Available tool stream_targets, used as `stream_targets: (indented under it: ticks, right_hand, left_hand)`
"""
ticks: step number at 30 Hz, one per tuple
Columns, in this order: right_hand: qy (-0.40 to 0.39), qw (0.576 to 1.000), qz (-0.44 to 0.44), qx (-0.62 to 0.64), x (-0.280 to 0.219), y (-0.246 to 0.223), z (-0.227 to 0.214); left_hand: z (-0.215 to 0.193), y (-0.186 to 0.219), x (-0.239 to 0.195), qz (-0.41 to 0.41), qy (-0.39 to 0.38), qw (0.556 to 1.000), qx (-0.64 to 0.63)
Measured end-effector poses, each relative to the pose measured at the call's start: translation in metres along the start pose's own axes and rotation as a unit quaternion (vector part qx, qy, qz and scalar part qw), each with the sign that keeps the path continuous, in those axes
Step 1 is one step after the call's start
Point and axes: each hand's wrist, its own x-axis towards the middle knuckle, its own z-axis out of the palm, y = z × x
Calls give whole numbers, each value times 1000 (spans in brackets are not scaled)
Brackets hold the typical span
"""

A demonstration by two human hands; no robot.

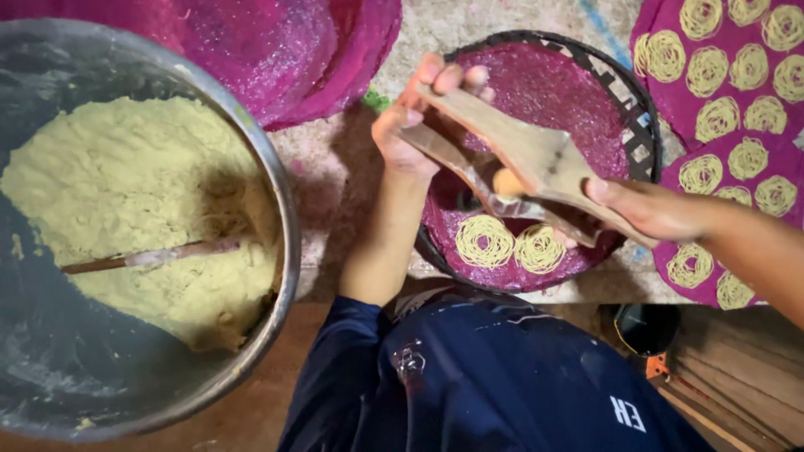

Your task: The person uses a wooden noodle press to extrude dough into spiral shapes onto a pink cloth-lined tray. They repeatedly load dough into the press, squeeze it, and arrange the resulting noodles in circular patterns. The person also scrapes excess dough from the press back into a large metal bowl.

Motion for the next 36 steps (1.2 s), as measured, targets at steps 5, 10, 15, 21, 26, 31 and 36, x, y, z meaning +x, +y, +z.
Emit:
stream_targets:
  ticks: [5,10,15,21,26,31,36]
  right_hand:
    - [43,994,-62,-82,29,-14,29]
    - [53,995,-45,-75,17,-31,34]
    - [97,992,-67,45,10,-50,27]
    - [79,992,-100,-1,11,-59,49]
    - [114,993,-19,-30,-10,-54,35]
    - [146,986,-79,15,3,-53,28]
    - [92,989,-102,47,9,-50,48]
  left_hand:
    - [-23,10,-6,48,-20,996,-73]
    - [-27,0,-10,64,0,997,-39]
    - [-27,-2,18,102,-51,993,4]
    - [-11,27,10,60,-64,996,-24]
    - [-3,-8,10,84,-16,996,-31]
    - [-4,9,32,75,-38,996,-9]
    - [3,23,13,66,-5,998,17]
